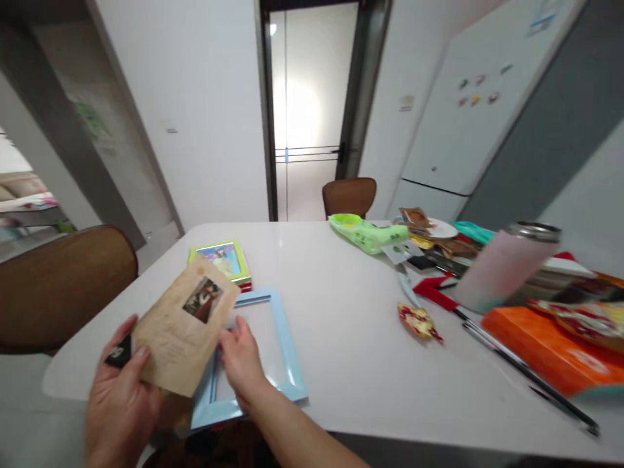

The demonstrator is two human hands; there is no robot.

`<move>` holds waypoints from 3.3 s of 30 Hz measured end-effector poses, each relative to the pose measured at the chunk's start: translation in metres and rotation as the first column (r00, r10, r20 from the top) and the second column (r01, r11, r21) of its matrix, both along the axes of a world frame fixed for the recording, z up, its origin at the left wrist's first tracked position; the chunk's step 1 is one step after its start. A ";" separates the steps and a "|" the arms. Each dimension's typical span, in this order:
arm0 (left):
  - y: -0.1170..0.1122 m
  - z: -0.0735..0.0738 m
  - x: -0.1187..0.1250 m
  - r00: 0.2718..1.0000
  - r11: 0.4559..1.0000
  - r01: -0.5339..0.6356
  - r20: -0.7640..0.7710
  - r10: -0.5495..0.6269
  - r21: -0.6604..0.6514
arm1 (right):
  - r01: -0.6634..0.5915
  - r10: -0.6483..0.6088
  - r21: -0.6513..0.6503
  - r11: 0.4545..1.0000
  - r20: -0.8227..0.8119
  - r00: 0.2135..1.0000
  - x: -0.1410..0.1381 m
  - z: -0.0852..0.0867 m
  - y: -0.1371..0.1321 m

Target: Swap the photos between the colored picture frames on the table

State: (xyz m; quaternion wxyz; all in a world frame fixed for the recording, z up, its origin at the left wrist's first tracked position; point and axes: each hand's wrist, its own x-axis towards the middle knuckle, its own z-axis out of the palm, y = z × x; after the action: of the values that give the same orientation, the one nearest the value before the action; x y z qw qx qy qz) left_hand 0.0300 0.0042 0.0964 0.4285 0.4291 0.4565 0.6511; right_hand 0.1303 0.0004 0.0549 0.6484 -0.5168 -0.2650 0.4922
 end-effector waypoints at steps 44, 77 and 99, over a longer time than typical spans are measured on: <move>-0.010 -0.061 -0.014 0.273 0.731 0.679 -0.950 -0.154 0.077 | 0.145 0.107 -0.091 0.985 0.989 -0.105 0.076 -0.028 -0.003; -0.006 -0.043 -0.046 0.317 0.752 0.646 -0.942 -0.108 0.131 | -0.287 0.155 -0.110 0.952 0.978 0.139 0.062 -0.001 -0.047; -0.005 -0.047 -0.019 0.009 0.685 0.680 -0.932 -0.363 -0.260 | -0.110 0.081 -0.089 0.990 0.994 -0.076 0.097 -0.020 -0.010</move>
State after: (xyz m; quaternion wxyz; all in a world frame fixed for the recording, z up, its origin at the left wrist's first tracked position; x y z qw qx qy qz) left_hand 0.0109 -0.0012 0.0489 0.2128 0.9154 0.3270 0.0990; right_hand 0.2270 -0.0098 0.0349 0.2179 -0.6854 -0.6948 0.0003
